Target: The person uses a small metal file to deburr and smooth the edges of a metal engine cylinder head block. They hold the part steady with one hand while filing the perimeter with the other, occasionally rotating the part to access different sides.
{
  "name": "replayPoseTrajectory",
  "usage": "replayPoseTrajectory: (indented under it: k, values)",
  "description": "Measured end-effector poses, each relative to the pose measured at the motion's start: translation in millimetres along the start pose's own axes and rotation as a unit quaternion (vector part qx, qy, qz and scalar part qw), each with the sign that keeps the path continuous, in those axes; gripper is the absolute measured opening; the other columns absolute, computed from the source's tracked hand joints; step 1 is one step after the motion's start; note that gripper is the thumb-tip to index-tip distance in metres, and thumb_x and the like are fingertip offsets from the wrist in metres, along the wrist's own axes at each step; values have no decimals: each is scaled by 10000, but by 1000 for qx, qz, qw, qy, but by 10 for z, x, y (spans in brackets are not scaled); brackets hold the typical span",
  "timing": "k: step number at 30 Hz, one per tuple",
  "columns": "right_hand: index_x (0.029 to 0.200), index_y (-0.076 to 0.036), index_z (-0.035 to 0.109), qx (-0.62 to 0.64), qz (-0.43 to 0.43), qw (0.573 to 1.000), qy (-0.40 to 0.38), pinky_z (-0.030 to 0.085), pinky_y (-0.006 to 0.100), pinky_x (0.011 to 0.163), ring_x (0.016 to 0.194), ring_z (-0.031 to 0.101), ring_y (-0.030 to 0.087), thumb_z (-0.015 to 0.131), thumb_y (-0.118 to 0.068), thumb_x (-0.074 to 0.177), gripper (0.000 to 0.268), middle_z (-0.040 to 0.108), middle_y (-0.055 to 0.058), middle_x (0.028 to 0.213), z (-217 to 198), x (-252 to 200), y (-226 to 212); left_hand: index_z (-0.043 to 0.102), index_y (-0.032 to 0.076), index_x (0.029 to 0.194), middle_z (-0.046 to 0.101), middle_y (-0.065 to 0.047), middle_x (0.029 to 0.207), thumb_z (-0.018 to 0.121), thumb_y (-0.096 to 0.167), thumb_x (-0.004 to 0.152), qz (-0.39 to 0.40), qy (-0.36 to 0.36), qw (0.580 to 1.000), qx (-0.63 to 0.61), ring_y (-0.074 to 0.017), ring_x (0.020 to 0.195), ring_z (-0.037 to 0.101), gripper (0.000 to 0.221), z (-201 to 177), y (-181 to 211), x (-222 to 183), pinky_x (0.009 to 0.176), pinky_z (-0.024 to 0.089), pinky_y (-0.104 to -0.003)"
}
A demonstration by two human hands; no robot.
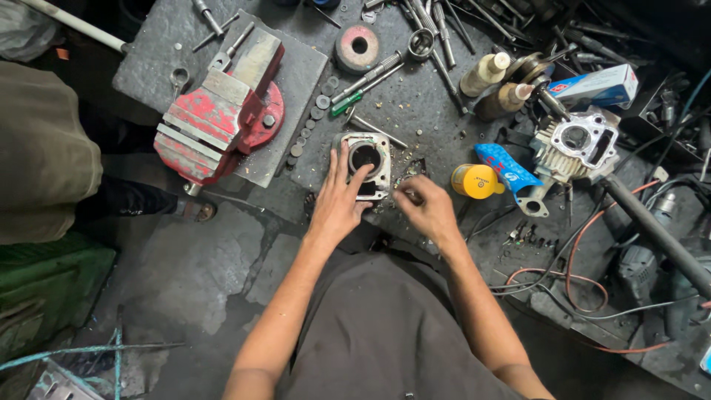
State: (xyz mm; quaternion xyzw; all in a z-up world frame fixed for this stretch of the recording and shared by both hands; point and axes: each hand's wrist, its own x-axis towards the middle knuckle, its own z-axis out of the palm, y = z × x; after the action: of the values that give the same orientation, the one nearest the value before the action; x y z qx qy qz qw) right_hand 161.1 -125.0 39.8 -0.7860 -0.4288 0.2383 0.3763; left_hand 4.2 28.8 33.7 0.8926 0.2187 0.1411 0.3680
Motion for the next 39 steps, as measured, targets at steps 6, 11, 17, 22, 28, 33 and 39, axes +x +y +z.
replayPoseTrajectory:
  k: [6, 11, 17, 22, 28, 33, 39]
  values:
    - [952, -75, 752, -40, 12, 998, -51, 566, 347, 705, 797, 728, 235, 805, -217, 849, 184, 726, 74, 911, -141, 115, -18, 482, 164, 1424, 104, -234, 1680, 895, 97, 669, -20, 0, 1000, -16, -522, 1521, 184, 863, 42, -27, -24, 1200, 344, -522]
    - [983, -80, 739, -69, 9, 996, 63, 590, 333, 740, 837, 752, 217, 775, -217, 899, 164, 732, 74, 935, -66, 102, -20, 495, 191, 1404, 96, -212, 1688, 892, 107, 681, -23, -1, 999, -22, -501, 1528, 187, 830, 30, -35, -12, 1186, 369, -512]
    - [1031, -82, 753, -36, 10, 997, 74, 578, 298, 718, 816, 729, 171, 774, -188, 917, 157, 741, 86, 942, -48, 53, 65, 498, 195, 1405, 97, -217, 1696, 882, 85, 692, -19, -1, 1000, -19, -510, 1531, 196, 817, 33, -44, -7, 1179, 386, -514]
    - [1006, -82, 761, -5, 59, 998, 10, 558, 302, 676, 725, 702, 166, 802, -206, 864, 193, 761, 75, 890, -36, -1, 53, 497, 195, 1395, 107, -227, 1686, 891, 101, 676, -13, 3, 999, -30, -521, 1522, 207, 825, 28, -48, -26, 1169, 394, -517]
    - [1002, -98, 779, -19, 108, 994, -7, 565, 329, 686, 704, 714, 175, 800, -222, 864, 186, 766, 89, 850, 22, -37, -33, 503, 210, 1406, 131, -213, 1692, 896, 122, 681, -19, 4, 999, -30, -509, 1523, 224, 830, 37, -66, -13, 1151, 416, -512]
    - [1005, -86, 760, -31, 97, 993, 52, 566, 350, 705, 754, 729, 232, 783, -232, 881, 193, 765, 107, 894, 43, -42, -96, 500, 212, 1417, 136, -218, 1681, 909, 155, 666, -16, -2, 1000, -22, -511, 1510, 228, 857, 31, -83, 1, 1128, 421, -521]
    - [1002, -88, 765, -20, 111, 993, 45, 561, 352, 694, 751, 737, 232, 786, -247, 878, 202, 772, 113, 890, 129, -75, -173, 512, 213, 1400, 139, -212, 1686, 902, 144, 660, -23, -13, 1000, -9, -491, 1528, 215, 839, 0, -80, 22, 1138, 414, -517]
